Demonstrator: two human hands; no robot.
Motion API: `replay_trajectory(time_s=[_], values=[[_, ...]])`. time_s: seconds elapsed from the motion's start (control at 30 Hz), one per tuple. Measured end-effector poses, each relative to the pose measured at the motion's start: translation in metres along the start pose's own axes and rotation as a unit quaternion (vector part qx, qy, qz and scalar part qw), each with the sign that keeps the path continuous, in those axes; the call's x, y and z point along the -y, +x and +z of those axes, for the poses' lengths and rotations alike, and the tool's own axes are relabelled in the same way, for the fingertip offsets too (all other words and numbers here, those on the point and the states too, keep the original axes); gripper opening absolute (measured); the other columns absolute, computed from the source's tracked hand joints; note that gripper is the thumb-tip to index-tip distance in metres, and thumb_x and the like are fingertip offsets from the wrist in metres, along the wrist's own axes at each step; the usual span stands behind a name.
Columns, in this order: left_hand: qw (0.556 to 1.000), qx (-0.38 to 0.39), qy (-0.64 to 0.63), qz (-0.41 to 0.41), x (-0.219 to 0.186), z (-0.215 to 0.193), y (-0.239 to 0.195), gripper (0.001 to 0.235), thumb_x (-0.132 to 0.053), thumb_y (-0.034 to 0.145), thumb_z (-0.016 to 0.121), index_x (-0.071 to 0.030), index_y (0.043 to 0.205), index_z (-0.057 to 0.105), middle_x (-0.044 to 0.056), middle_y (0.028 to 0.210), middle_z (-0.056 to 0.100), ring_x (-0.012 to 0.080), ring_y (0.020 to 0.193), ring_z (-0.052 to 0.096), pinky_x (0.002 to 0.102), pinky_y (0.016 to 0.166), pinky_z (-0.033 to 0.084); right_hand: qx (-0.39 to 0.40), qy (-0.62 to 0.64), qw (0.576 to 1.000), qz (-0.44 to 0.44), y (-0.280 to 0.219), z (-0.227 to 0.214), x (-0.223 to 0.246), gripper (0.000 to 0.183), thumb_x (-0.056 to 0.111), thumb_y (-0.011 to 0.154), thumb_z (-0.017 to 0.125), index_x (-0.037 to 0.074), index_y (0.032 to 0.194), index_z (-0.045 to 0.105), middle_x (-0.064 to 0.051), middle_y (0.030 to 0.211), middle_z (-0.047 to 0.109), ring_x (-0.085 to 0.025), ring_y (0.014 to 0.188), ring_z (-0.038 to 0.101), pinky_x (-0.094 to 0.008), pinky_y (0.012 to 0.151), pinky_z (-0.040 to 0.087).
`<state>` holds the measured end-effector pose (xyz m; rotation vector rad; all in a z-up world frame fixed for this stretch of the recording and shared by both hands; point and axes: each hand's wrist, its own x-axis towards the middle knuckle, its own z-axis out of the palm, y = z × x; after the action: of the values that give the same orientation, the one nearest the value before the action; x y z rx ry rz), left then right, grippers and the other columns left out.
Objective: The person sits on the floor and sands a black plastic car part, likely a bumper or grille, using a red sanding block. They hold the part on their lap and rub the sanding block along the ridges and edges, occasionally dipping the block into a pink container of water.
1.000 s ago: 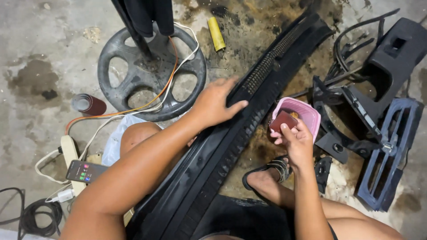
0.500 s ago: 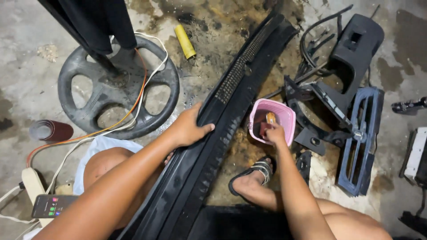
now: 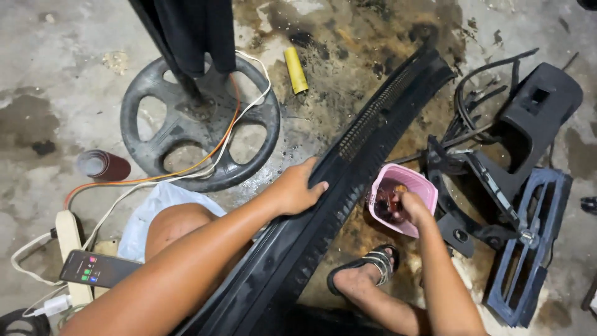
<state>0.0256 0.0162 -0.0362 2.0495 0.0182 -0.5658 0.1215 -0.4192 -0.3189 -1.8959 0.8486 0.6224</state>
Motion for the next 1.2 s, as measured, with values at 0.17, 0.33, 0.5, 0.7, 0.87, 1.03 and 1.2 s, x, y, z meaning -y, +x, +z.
replay_trajectory(time_s=[0.17, 0.33, 0.5, 0.7, 0.87, 1.03, 1.2], values=[[1.000, 0.000, 0.000, 0.021, -0.001, 0.007, 0.004, 0.064, -0.029, 0.101, 0.051, 0.007, 0.153, 0.038, 0.034, 0.141, 0.056, 0.0458, 0.135, 0.054, 0.053, 0.109, 0.049, 0.056, -0.083, 0.977, -0.187, -0.175, 0.016, 0.096, 0.031, 0.003, 0.080, 0.068, -0.005, 0.108, 0.076, -0.028, 0.104, 0.070, -0.038, 0.098, 0.065, -0.051, 0.071, 0.058], [0.999, -0.011, 0.001, 0.040, 0.008, 0.013, 0.012, 0.064, -0.029, 0.102, 0.050, 0.008, 0.153, 0.038, 0.035, 0.140, 0.056, 0.0466, 0.134, 0.054, 0.054, 0.108, 0.049, 0.077, -0.097, 0.923, -0.365, -0.323, 0.059, 0.128, 0.020, 0.003, 0.091, 0.069, 0.005, 0.111, 0.074, -0.015, 0.085, 0.073, -0.020, 0.072, 0.071, -0.034, 0.063, 0.062], [0.999, -0.023, 0.007, 0.049, 0.017, 0.019, 0.015, 0.061, -0.029, 0.101, 0.052, 0.005, 0.151, 0.043, 0.033, 0.136, 0.060, 0.0475, 0.131, 0.056, 0.054, 0.105, 0.052, -0.030, -0.128, 0.870, -0.475, -0.321, 0.053, 0.102, 0.021, 0.010, 0.090, 0.077, 0.012, 0.110, 0.074, -0.014, 0.085, 0.075, -0.024, 0.075, 0.072, -0.036, 0.065, 0.059], [0.999, -0.006, -0.009, 0.043, 0.014, 0.019, 0.018, 0.070, -0.032, 0.096, 0.061, 0.008, 0.150, 0.043, 0.035, 0.135, 0.060, 0.0471, 0.129, 0.058, 0.054, 0.103, 0.054, -0.053, -0.087, 0.850, -0.518, -0.331, 0.067, 0.072, 0.025, 0.005, 0.089, 0.073, 0.013, 0.112, 0.078, -0.016, 0.091, 0.075, -0.027, 0.088, 0.072, -0.042, 0.079, 0.058], [0.998, -0.005, -0.005, 0.064, 0.012, 0.023, 0.018, 0.072, -0.029, 0.093, 0.065, 0.009, 0.150, 0.042, 0.035, 0.133, 0.061, 0.0490, 0.126, 0.060, 0.053, 0.099, 0.056, -0.069, -0.108, 0.823, -0.554, -0.330, 0.091, 0.059, 0.017, 0.015, 0.096, 0.072, 0.014, 0.112, 0.079, -0.011, 0.092, 0.073, -0.033, 0.091, 0.072, -0.043, 0.083, 0.056], [0.998, 0.002, 0.000, 0.064, 0.018, 0.020, 0.014, 0.071, -0.027, 0.094, 0.065, 0.009, 0.150, 0.041, 0.035, 0.134, 0.060, 0.0494, 0.127, 0.058, 0.054, 0.101, 0.056, -0.059, -0.043, 0.819, -0.569, -0.299, 0.096, 0.040, 0.013, 0.012, 0.093, 0.077, 0.009, 0.105, 0.078, -0.015, 0.089, 0.072, -0.036, 0.088, 0.071, -0.046, 0.081, 0.055], [0.999, 0.006, 0.004, 0.052, 0.010, 0.015, 0.007, 0.074, -0.027, 0.094, 0.065, 0.010, 0.152, 0.038, 0.036, 0.136, 0.058, 0.0487, 0.129, 0.058, 0.054, 0.102, 0.055, -0.093, -0.013, 0.787, -0.609, -0.294, 0.108, 0.041, 0.013, 0.008, 0.086, 0.083, 0.010, 0.098, 0.081, -0.010, 0.084, 0.074, -0.033, 0.083, 0.072, -0.044, 0.079, 0.055]])
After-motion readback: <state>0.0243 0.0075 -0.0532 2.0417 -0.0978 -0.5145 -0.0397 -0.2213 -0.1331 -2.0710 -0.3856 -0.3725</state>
